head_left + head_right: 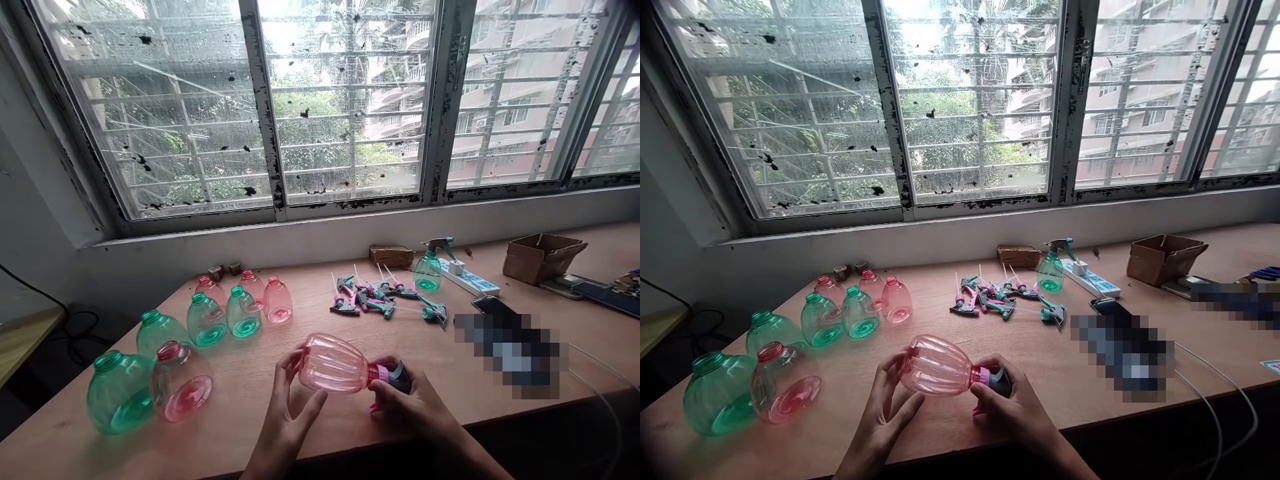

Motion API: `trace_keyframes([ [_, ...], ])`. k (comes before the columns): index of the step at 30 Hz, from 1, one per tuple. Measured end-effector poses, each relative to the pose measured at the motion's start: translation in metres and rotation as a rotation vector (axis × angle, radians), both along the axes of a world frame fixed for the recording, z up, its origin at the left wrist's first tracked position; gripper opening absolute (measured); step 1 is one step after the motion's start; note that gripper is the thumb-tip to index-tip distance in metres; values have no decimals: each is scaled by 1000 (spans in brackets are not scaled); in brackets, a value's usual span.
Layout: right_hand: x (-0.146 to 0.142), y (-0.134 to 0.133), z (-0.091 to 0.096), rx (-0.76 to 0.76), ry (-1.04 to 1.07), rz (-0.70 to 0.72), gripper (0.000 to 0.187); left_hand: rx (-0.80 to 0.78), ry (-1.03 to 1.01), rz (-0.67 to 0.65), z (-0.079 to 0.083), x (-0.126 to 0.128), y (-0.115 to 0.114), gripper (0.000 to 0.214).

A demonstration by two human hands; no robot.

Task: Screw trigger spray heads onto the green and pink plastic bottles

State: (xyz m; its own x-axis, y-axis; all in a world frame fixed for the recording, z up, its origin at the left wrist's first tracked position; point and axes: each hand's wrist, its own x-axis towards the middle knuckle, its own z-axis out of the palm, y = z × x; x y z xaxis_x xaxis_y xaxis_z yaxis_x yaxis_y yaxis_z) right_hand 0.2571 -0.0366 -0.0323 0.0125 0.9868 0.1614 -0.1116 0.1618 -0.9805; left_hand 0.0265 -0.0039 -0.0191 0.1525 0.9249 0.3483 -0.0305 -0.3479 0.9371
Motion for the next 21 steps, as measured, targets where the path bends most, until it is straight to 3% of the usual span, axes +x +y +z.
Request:
trace_keyframes([
  [5,-1,-3,1,-18,1,48,42,-76,18,-7,7,-6,4,52],
  [9,-1,-3,2,-33,8,36,43,-45,69,-59,6,-9,7,51],
  [15,0,0,4,22,-10,-41,42,12,30,-4,-1,-3,3,60],
  [21,0,-1,2,-2,-9,22,43,-73,4,18,4,-2,3,56],
])
